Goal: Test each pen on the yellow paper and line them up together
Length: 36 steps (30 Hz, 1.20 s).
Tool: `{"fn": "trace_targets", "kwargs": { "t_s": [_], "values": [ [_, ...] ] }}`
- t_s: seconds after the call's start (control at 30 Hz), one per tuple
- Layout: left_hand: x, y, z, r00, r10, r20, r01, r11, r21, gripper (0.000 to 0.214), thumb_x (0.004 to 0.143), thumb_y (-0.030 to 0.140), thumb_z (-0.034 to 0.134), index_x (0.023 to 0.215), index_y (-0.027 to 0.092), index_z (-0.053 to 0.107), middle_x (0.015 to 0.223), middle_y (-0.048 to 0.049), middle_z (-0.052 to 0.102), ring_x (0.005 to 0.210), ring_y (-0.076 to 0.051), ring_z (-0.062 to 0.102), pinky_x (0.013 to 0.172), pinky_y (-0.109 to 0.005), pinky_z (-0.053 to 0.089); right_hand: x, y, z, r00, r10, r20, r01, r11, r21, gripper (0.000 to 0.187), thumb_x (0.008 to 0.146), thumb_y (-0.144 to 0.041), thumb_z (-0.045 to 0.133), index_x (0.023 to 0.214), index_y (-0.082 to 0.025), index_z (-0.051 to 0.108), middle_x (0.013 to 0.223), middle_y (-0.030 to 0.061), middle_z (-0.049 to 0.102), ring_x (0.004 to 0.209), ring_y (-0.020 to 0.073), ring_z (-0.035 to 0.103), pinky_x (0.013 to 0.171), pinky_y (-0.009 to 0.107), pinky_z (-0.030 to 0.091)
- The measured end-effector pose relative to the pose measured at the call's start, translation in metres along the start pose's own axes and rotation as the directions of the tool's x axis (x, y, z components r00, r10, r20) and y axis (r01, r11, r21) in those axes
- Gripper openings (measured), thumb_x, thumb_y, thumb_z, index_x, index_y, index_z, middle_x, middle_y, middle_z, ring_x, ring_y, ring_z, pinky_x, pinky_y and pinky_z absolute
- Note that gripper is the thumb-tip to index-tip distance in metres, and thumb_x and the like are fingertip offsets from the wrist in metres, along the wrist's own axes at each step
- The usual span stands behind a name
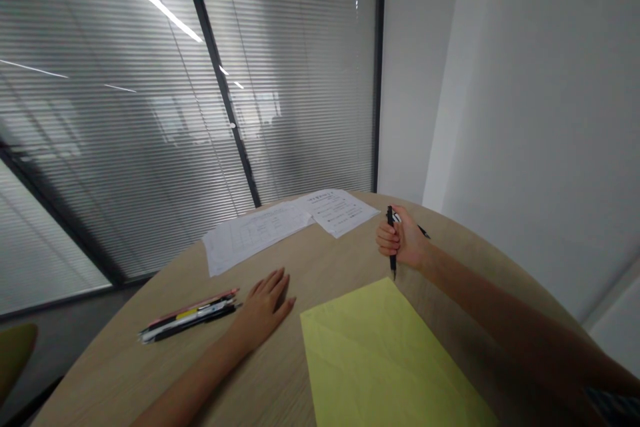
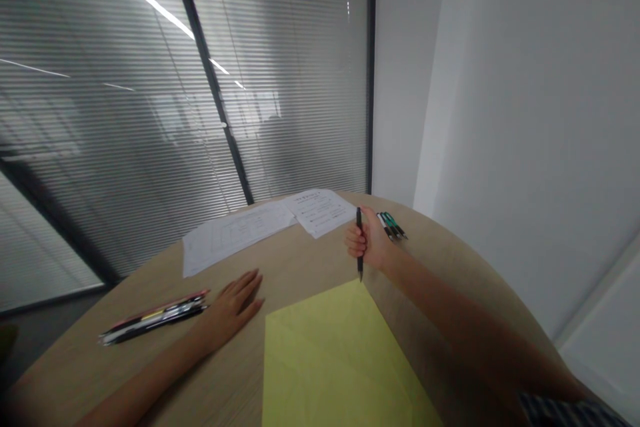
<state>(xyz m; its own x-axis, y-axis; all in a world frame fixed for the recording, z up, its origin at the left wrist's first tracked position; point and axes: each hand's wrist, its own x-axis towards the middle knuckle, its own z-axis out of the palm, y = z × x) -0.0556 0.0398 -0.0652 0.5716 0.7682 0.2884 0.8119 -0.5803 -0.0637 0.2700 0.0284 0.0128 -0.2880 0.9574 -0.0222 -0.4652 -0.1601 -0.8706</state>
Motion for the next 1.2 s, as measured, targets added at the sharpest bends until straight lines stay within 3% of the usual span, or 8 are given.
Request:
{"fn": "trace_targets", "kwargs": {
  "t_s": [0.17, 0.47, 0.63, 0.77, 0.93, 1.1, 1.2],
  "values": [
    [0.001, 0.002, -0.001, 1.000, -0.009, -0.006, 0.009, 1.000, -0.012, 0.048, 0.083, 0.042, 0.033, 0.120, 0.013, 0.044, 0.128, -0.0129, 0.042, 0.118, -0.023, 0.037, 0.095, -0.040, 0.031, 0.000, 0.001, -0.002, 1.000, -0.001, 0.006, 0.001, 1.000, -0.002, 0.048, 0.076, -0.054, 0.020, 0.045, -0.021, 0.033, 0.035, -0.0076, 0.020, 0.031, 0.0069, 0.011, 0.031, 0.021, 0.014],
    [0.000, 0.001, 0.001, 1.000, 0.005, -0.020, -0.006, 1.000, -0.030, 0.049, 0.084, 0.044, 0.032, 0.120, 0.013, 0.043, 0.128, -0.0136, 0.042, 0.118, -0.024, 0.036, 0.095, -0.042, 0.031, -0.001, 0.000, 0.004, 1.000, -0.006, 0.010, 0.006, 0.999, -0.050, 0.058, 0.071, -0.069, 0.021, 0.055, -0.019, 0.044, 0.039, -0.0073, 0.027, 0.031, 0.0058, 0.016, 0.032, 0.020, 0.015],
    [-0.001, 0.000, 0.002, 0.999, 0.013, -0.031, -0.013, 1.000, -0.003, 0.050, 0.085, 0.044, 0.031, 0.121, 0.011, 0.043, 0.128, -0.0141, 0.041, 0.118, -0.023, 0.036, 0.096, -0.040, 0.030, -0.001, -0.002, 0.008, 1.000, 0.029, 0.005, -0.029, 0.998, 0.058, 0.030, 0.079, -0.041, 0.034, 0.063, -0.018, 0.044, 0.047, -0.0053, 0.037, 0.032, 0.0048, 0.019, 0.032, 0.018, 0.012],
    [0.000, 0.000, 0.000, 1.000, 0.010, -0.002, -0.010, 1.000, 0.015, 0.051, 0.084, 0.043, 0.030, 0.121, 0.010, 0.043, 0.128, -0.0147, 0.041, 0.118, -0.023, 0.036, 0.096, -0.040, 0.031, 0.001, -0.002, 0.007, 0.998, 0.058, -0.010, -0.057, 0.995, 0.078, 0.009, 0.069, -0.014, 0.040, 0.061, -0.016, 0.042, 0.056, -0.0021, 0.042, 0.037, 0.0040, 0.027, 0.033, 0.015, 0.019],
    [0.001, 0.001, -0.002, 1.000, -0.001, -0.007, 0.001, 1.000, 0.016, 0.050, 0.084, 0.044, 0.032, 0.121, 0.013, 0.044, 0.128, -0.0134, 0.042, 0.118, -0.024, 0.037, 0.095, -0.041, 0.032, 0.006, -0.010, -0.005, 0.981, -0.022, -0.195, 0.042, 0.994, 0.097, 0.014, 0.067, -0.003, 0.038, 0.064, -0.014, 0.047, 0.054, -0.0003, 0.044, 0.041, 0.0048, 0.036, 0.035, 0.014, 0.029],
    [0.002, 0.003, -0.004, 1.000, 0.002, 0.010, -0.003, 1.000, 0.026, 0.049, 0.084, 0.041, 0.033, 0.120, 0.010, 0.045, 0.127, -0.0148, 0.042, 0.117, -0.024, 0.038, 0.094, -0.041, 0.033, 0.009, -0.029, -0.028, 0.927, -0.143, -0.346, 0.178, 0.982, 0.070, 0.010, 0.075, -0.012, 0.043, 0.067, -0.017, 0.045, 0.054, -0.0022, 0.046, 0.043, 0.0052, 0.041, 0.038, 0.013, 0.035],
    [0.002, 0.003, -0.003, 1.000, -0.007, 0.017, 0.006, 0.999, 0.044, 0.049, 0.083, 0.040, 0.033, 0.120, 0.009, 0.045, 0.127, -0.0146, 0.043, 0.117, -0.024, 0.038, 0.094, -0.040, 0.033, 0.010, -0.035, -0.044, 0.873, -0.225, -0.432, 0.234, 0.972, -0.032, 0.004, 0.078, -0.021, 0.043, 0.075, -0.020, 0.046, 0.055, -0.0048, 0.047, 0.041, 0.0052, 0.042, 0.036, 0.014, 0.034]
  ]
}}
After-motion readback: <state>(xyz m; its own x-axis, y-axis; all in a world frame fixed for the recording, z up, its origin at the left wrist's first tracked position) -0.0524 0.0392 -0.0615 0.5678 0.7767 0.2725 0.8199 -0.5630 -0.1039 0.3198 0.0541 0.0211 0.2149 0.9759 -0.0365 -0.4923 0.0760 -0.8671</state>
